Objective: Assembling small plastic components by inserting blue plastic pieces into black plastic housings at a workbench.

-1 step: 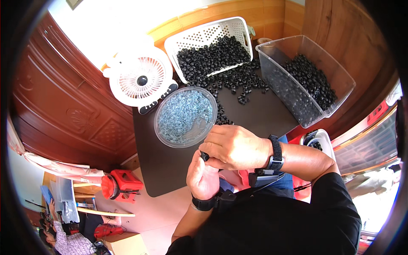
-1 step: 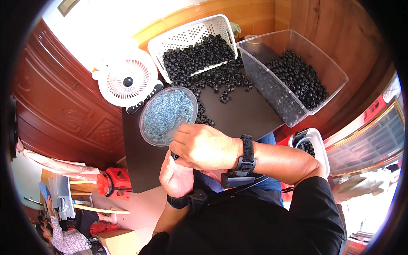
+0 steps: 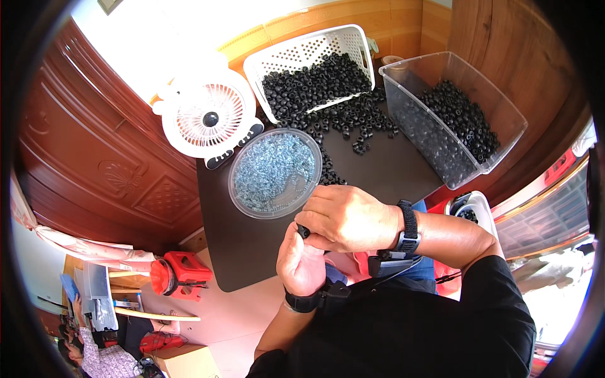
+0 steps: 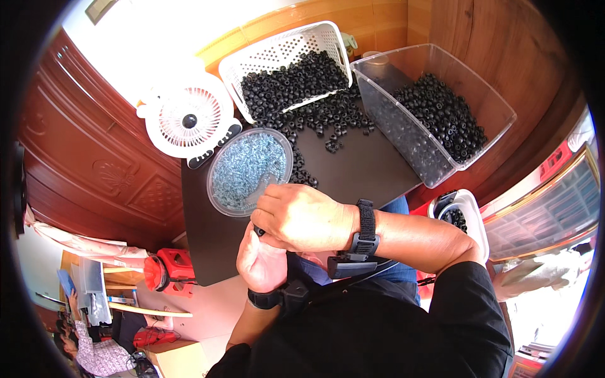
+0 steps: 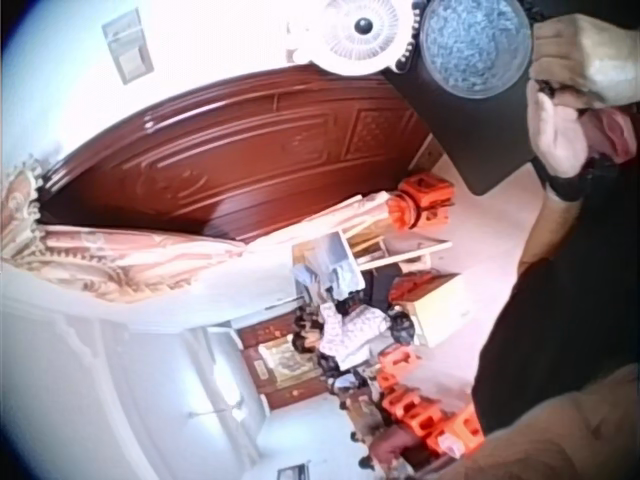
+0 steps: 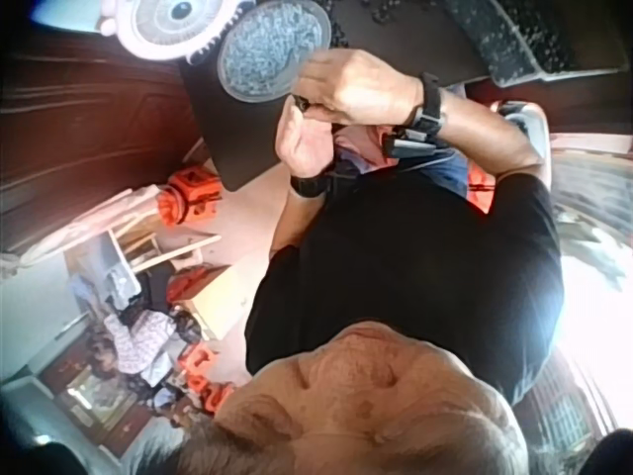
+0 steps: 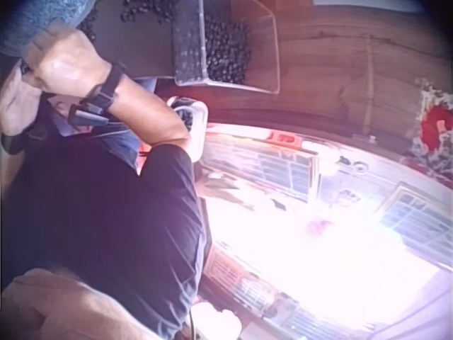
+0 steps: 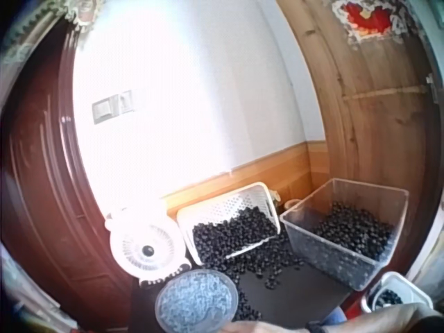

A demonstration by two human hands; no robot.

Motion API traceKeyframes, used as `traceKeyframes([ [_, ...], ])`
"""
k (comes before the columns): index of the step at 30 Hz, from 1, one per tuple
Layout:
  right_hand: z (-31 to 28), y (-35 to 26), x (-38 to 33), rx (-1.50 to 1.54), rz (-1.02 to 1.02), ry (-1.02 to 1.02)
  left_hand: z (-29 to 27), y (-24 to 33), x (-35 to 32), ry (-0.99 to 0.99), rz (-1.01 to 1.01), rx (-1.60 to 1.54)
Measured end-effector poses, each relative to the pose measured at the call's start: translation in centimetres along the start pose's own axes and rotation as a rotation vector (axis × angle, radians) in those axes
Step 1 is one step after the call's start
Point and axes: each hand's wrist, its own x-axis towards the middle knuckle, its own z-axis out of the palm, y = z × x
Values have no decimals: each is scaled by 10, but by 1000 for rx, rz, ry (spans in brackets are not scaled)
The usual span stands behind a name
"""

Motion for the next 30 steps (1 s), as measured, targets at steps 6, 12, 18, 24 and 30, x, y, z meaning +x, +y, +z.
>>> traceKeyframes([
  [6, 4, 0, -1, -53, -1, 39, 7, -3, 1, 98, 16, 83],
  [12, 4, 3, -3, -137, -61, 35, 5, -14, -1, 168, 51, 131],
  [18, 5, 9, -5, -196, -88, 3, 9, -16, 3, 188, 47, 150],
  [24, 6, 7, -5, -257, -67, -61, 6, -23, 3, 230, 13, 90],
  [30, 12, 9, -13, -233, -11, -93, 1, -28, 3, 299, -43, 64],
])
